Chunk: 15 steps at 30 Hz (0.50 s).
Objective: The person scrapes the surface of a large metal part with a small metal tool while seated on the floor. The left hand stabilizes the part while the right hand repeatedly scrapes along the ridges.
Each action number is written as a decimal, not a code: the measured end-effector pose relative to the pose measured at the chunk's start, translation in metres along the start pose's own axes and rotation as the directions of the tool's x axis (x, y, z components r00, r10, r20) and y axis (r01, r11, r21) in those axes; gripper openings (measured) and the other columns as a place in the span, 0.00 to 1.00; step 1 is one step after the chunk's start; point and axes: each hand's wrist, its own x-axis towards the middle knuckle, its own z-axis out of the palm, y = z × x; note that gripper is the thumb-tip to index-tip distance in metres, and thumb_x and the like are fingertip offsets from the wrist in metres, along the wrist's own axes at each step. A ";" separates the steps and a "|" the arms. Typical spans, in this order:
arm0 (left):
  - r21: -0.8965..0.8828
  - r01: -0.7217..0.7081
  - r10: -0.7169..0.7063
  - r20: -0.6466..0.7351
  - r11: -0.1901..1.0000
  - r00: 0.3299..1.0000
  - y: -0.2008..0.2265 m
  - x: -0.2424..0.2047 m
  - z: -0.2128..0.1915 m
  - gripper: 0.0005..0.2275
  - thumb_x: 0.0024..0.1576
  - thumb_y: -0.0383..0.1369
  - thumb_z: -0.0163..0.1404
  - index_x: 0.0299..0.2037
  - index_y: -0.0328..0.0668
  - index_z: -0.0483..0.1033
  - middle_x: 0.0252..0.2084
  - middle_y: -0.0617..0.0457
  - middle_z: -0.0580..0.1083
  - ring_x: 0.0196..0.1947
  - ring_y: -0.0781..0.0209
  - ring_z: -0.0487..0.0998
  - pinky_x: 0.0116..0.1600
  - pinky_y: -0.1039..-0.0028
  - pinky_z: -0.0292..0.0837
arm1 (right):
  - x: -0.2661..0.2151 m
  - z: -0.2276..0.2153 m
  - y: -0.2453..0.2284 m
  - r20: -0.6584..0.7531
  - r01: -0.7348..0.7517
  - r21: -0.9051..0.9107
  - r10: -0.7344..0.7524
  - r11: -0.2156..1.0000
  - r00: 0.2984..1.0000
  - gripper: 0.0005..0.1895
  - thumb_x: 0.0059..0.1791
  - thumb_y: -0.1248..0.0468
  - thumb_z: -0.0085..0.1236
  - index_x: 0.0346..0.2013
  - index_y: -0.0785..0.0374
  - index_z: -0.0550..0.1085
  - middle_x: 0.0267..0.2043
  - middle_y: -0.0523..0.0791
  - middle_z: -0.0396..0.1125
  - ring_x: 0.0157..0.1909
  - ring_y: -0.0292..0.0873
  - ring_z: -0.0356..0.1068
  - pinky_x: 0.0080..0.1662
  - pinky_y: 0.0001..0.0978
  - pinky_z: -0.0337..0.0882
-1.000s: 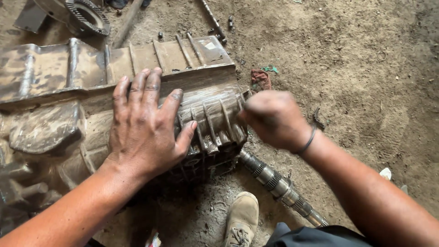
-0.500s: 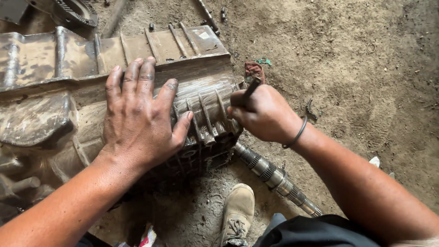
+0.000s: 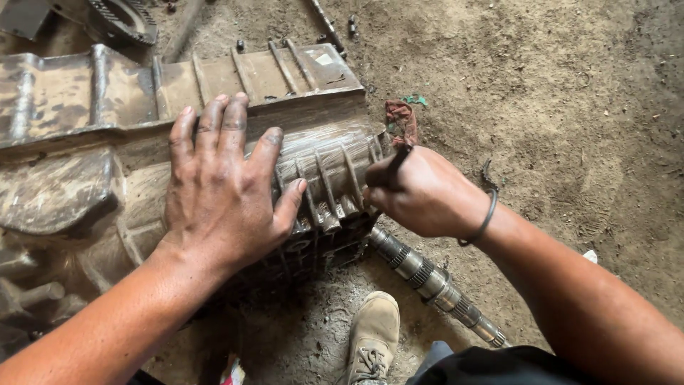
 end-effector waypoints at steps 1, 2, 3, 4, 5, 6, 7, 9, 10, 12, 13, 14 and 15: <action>0.005 -0.003 0.003 0.002 1.000 1.000 0.000 0.001 0.001 0.30 0.57 0.55 0.50 0.60 0.37 0.76 0.67 0.23 0.64 0.70 0.29 0.61 0.74 0.46 0.42 | 0.001 -0.001 -0.001 0.000 -0.081 0.002 0.081 0.997 0.997 0.14 0.51 0.60 0.48 0.43 0.52 0.82 0.23 0.44 0.74 0.21 0.42 0.70 0.30 0.40 0.72; 0.009 -0.007 0.007 0.003 1.000 1.000 -0.001 0.002 0.001 0.30 0.58 0.55 0.49 0.60 0.37 0.76 0.67 0.23 0.64 0.70 0.29 0.61 0.74 0.46 0.42 | 0.002 0.000 -0.001 0.001 -0.162 0.004 0.162 0.987 0.987 0.14 0.52 0.59 0.47 0.44 0.52 0.81 0.23 0.46 0.74 0.22 0.43 0.70 0.30 0.41 0.72; 0.013 -0.007 0.007 0.011 1.000 1.000 -0.001 0.000 0.002 0.31 0.58 0.56 0.49 0.60 0.37 0.76 0.68 0.22 0.64 0.69 0.29 0.61 0.74 0.46 0.42 | 0.002 0.002 -0.001 0.008 -0.241 0.007 0.241 0.971 0.971 0.14 0.53 0.59 0.46 0.44 0.51 0.81 0.23 0.47 0.74 0.22 0.45 0.69 0.30 0.42 0.72; 0.011 -0.002 0.002 0.014 1.000 1.000 0.001 -0.002 0.003 0.31 0.58 0.56 0.49 0.60 0.37 0.76 0.67 0.22 0.64 0.69 0.29 0.61 0.74 0.46 0.42 | -0.001 0.006 0.000 -0.029 -0.135 -0.064 0.133 0.989 0.991 0.14 0.53 0.59 0.47 0.44 0.51 0.81 0.23 0.48 0.74 0.22 0.46 0.69 0.31 0.42 0.71; 0.015 0.000 0.000 0.010 1.000 1.000 0.000 -0.001 0.003 0.30 0.58 0.56 0.49 0.60 0.37 0.76 0.67 0.22 0.64 0.69 0.29 0.61 0.74 0.46 0.42 | -0.003 0.009 0.000 -0.065 -0.026 -0.139 0.018 0.990 0.998 0.14 0.54 0.58 0.47 0.44 0.51 0.81 0.23 0.49 0.74 0.22 0.47 0.69 0.31 0.42 0.71; 0.018 0.002 -0.002 0.007 1.000 1.000 0.000 0.000 0.003 0.30 0.57 0.56 0.49 0.60 0.37 0.76 0.67 0.22 0.64 0.69 0.29 0.61 0.74 0.46 0.41 | -0.004 0.010 0.002 -0.092 0.078 -0.216 -0.100 0.973 0.991 0.13 0.54 0.58 0.48 0.44 0.51 0.81 0.23 0.50 0.74 0.22 0.48 0.69 0.32 0.42 0.70; 0.015 0.003 -0.004 0.008 1.000 1.000 0.000 -0.001 0.002 0.30 0.57 0.55 0.49 0.60 0.37 0.76 0.67 0.22 0.64 0.70 0.29 0.61 0.75 0.46 0.42 | -0.007 0.012 0.004 -0.088 0.130 -0.144 -0.143 0.981 0.986 0.13 0.52 0.59 0.49 0.43 0.53 0.81 0.24 0.49 0.75 0.23 0.47 0.70 0.32 0.41 0.71; 0.012 0.005 -0.005 0.007 1.000 1.000 0.001 -0.002 0.000 0.31 0.58 0.55 0.49 0.60 0.36 0.76 0.67 0.22 0.64 0.70 0.30 0.61 0.75 0.46 0.42 | -0.011 0.011 0.011 -0.093 0.232 -0.001 -0.231 0.973 0.968 0.11 0.48 0.61 0.53 0.41 0.57 0.82 0.28 0.48 0.77 0.24 0.46 0.73 0.33 0.38 0.73; 0.015 0.000 0.000 0.001 1.000 1.000 0.001 0.000 -0.001 0.30 0.57 0.55 0.49 0.60 0.37 0.76 0.67 0.23 0.64 0.70 0.29 0.61 0.74 0.46 0.42 | -0.010 0.013 0.012 -0.105 0.214 0.012 -0.212 0.977 0.972 0.10 0.48 0.61 0.54 0.39 0.58 0.81 0.29 0.48 0.76 0.26 0.46 0.74 0.34 0.39 0.73; 0.017 -0.006 0.006 -0.002 1.000 1.000 0.001 0.001 0.000 0.30 0.57 0.55 0.49 0.60 0.37 0.76 0.67 0.23 0.64 0.70 0.29 0.60 0.74 0.46 0.42 | -0.008 0.018 0.015 -0.120 0.177 0.043 -0.171 0.983 0.978 0.09 0.47 0.61 0.56 0.35 0.60 0.81 0.30 0.49 0.76 0.29 0.47 0.74 0.36 0.41 0.73; 0.005 -0.004 0.004 -0.001 1.000 1.000 0.001 -0.001 0.001 0.30 0.57 0.55 0.49 0.60 0.37 0.76 0.67 0.23 0.64 0.70 0.29 0.60 0.74 0.46 0.42 | -0.007 0.021 0.015 -0.100 0.136 0.057 -0.130 0.989 0.986 0.09 0.48 0.61 0.55 0.35 0.59 0.81 0.29 0.48 0.76 0.29 0.46 0.75 0.36 0.40 0.73; -0.006 -0.002 0.002 0.001 1.000 1.000 0.000 -0.001 0.002 0.30 0.57 0.55 0.49 0.60 0.36 0.76 0.67 0.22 0.64 0.70 0.29 0.60 0.74 0.45 0.42 | -0.007 0.022 0.015 -0.079 0.095 0.070 -0.089 0.993 0.993 0.10 0.48 0.61 0.54 0.36 0.57 0.82 0.29 0.47 0.77 0.28 0.45 0.75 0.36 0.40 0.73; -0.019 -0.002 0.002 0.002 1.000 1.000 -0.001 -0.001 0.002 0.30 0.57 0.54 0.49 0.60 0.36 0.76 0.67 0.22 0.64 0.70 0.29 0.60 0.73 0.45 0.42 | -0.006 0.021 0.015 -0.057 0.051 0.082 -0.046 0.995 0.997 0.10 0.48 0.61 0.53 0.37 0.55 0.82 0.28 0.46 0.77 0.28 0.45 0.75 0.36 0.40 0.74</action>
